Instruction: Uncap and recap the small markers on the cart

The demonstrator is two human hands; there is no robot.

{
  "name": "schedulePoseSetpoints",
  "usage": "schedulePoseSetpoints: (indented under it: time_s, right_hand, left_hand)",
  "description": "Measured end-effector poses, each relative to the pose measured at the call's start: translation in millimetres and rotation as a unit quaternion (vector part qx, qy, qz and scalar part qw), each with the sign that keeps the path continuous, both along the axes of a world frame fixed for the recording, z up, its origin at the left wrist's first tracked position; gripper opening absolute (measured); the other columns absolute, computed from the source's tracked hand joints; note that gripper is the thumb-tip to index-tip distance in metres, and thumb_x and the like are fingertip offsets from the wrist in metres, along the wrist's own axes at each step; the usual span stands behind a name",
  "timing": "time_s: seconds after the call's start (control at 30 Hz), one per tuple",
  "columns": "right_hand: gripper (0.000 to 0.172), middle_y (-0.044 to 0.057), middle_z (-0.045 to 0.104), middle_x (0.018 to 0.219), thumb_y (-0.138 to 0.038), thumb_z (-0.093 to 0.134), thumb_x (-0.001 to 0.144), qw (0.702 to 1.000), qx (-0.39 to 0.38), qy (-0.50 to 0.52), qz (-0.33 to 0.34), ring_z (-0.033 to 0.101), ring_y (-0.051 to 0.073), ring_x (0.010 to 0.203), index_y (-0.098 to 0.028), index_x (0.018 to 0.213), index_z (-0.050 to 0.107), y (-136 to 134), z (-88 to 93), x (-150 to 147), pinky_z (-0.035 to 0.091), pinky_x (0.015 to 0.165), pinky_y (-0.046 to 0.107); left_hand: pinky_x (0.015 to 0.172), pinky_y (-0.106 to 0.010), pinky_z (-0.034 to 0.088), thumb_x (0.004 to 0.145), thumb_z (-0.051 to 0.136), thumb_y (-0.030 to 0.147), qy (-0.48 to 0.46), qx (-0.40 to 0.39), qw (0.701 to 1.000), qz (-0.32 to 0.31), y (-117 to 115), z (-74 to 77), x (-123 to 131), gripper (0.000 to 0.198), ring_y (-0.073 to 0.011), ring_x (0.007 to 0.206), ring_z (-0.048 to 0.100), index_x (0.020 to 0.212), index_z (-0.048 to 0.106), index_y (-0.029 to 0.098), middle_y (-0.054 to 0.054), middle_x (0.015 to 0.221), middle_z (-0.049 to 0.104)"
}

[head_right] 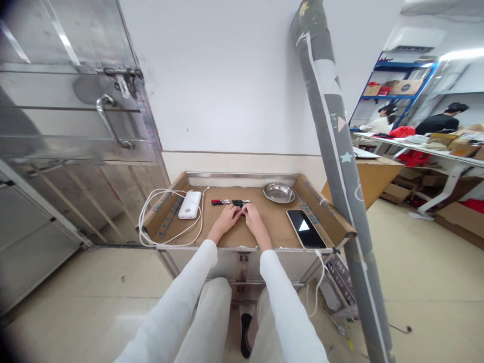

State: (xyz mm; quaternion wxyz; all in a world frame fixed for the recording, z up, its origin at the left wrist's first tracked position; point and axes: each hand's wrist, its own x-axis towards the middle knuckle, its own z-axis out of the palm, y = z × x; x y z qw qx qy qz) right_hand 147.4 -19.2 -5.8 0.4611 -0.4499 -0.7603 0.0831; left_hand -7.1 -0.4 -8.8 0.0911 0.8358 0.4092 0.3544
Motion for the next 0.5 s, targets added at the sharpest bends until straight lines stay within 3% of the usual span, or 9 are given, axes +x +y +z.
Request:
schedulePoseSetpoints:
  time_s: [0.23,0.37,0.5]
  right_hand:
    - [0.012,0.006,0.058,0.090,-0.019,0.042,0.084,0.999,-0.024,0.027,0.026,0.057,0.019,0.087,-0.022,0.089,0.052,3,-4.4,-1,0.047,0.081,0.033]
    - [0.014,0.007,0.059,0.096,-0.021,0.049,0.083,1.000,-0.018,-0.003,-0.019,0.056,0.021,0.091,-0.021,0.095,0.054,6,-8.9,1,0.046,0.084,0.036]
    - [0.009,0.007,0.060,0.092,-0.019,0.051,0.082,0.996,-0.010,-0.066,-0.052,0.054,0.022,0.090,-0.021,0.088,0.058,7,-11.6,3,0.044,0.085,0.038]
  left_hand:
    - [0.089,-0.037,0.045,0.093,0.043,0.024,-0.021,0.000,1.000,0.013,-1,2.7,-2,0.014,-0.0193,0.094,0.053,0.092,0.056,0.019,-0.005,0.094,0.057]
    - [0.088,-0.038,0.044,0.091,0.043,0.021,-0.029,0.012,0.998,0.051,-3,2.8,-2,0.011,-0.0198,0.093,0.053,0.088,0.053,0.018,-0.005,0.090,0.056]
    - [0.086,-0.036,0.045,0.086,0.046,0.019,-0.030,0.021,0.993,0.111,-7,3.5,-2,0.006,-0.0202,0.090,0.055,0.082,0.050,0.019,-0.006,0.087,0.056]
